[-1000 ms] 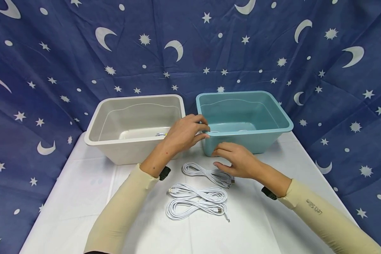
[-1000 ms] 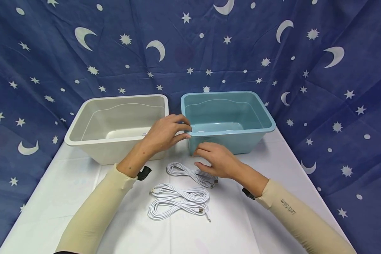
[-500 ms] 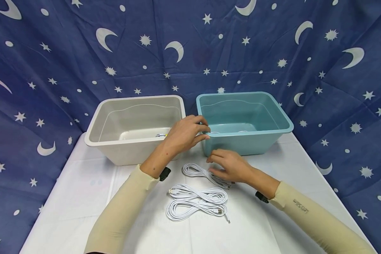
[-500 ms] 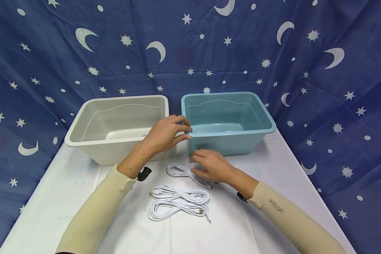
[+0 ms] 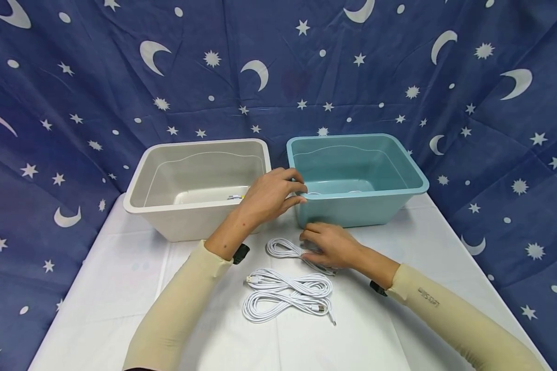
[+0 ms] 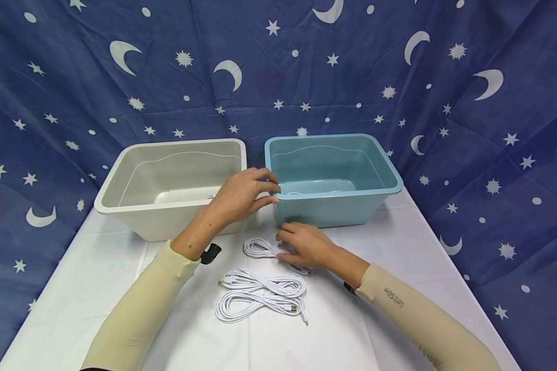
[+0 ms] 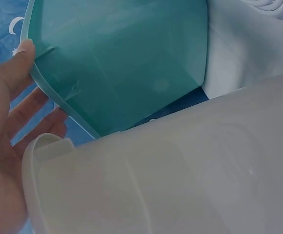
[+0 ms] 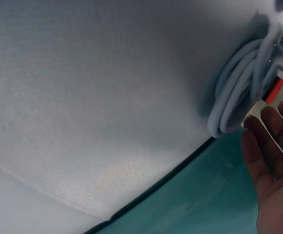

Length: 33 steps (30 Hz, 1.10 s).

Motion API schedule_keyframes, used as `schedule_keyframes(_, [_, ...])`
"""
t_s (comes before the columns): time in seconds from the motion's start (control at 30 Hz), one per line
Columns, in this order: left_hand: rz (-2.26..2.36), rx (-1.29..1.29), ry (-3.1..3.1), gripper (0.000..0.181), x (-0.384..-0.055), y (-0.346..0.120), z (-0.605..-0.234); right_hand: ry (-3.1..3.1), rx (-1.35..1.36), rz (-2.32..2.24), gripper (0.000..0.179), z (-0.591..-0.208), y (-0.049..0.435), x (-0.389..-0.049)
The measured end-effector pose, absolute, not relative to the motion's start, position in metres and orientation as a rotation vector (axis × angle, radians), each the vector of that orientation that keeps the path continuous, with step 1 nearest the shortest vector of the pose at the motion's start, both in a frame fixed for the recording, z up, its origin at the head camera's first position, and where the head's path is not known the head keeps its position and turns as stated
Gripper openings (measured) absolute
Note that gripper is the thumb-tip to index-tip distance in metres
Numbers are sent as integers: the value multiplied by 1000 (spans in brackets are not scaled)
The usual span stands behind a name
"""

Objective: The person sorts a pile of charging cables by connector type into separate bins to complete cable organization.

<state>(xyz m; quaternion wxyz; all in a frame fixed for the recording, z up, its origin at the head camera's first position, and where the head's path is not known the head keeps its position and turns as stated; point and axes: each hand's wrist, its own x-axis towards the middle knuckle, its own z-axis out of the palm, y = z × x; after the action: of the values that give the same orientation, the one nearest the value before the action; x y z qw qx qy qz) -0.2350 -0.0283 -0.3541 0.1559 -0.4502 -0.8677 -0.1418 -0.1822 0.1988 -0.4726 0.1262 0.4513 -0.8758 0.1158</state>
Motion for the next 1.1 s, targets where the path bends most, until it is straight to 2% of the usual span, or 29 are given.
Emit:
schedule_keyframes(0.53, [-392, -1272, -2494, 27, -234, -28, -355, -2632, 1318, 296, 42, -486, 189, -182])
schedule_keyframes(1.1, [-406, -1278, -2500, 25, -235, -28, -355, -2678, 1290, 372, 29, -487, 182, -182])
